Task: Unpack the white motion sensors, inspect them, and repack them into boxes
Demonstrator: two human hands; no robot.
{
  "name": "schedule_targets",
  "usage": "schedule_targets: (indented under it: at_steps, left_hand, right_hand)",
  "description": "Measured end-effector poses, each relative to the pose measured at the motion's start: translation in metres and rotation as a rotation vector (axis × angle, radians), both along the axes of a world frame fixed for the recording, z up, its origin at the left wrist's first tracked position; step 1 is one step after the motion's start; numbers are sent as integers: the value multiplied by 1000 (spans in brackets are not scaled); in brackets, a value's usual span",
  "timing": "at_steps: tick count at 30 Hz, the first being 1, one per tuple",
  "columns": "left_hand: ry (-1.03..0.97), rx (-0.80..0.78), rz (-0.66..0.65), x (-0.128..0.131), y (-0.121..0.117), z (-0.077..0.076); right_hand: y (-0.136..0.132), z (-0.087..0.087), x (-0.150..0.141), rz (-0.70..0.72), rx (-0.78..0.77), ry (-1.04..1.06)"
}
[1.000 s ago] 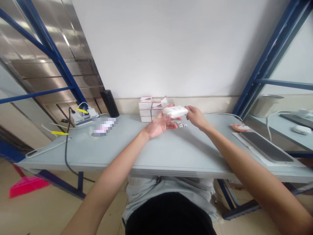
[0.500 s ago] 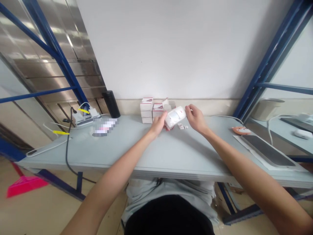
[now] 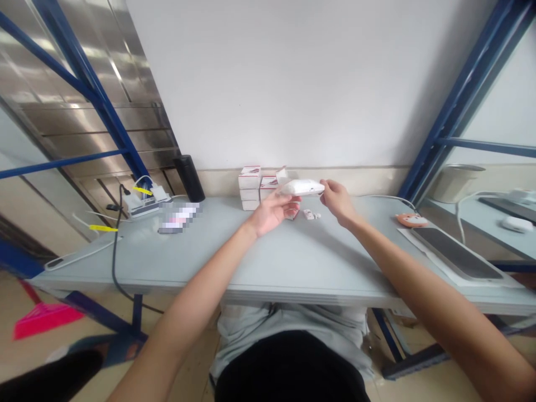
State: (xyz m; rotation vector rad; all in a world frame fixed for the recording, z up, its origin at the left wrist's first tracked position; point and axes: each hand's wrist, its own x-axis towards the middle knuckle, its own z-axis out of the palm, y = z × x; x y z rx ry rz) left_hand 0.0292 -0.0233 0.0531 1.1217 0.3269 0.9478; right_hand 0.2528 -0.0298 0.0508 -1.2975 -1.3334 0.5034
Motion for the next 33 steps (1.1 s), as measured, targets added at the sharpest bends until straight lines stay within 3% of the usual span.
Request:
schedule_targets:
  at_steps: [7, 14, 33]
  left_hand:
    - [91, 161, 174, 6, 10, -14]
    - [354, 257, 413, 10, 14, -19]
    - [462, 247, 283, 11, 22, -32]
  right_hand:
    - [4, -5, -2, 11, 9, -51]
    - [5, -7, -2, 10, 53, -95]
    - [4, -4, 2, -26, 114, -192]
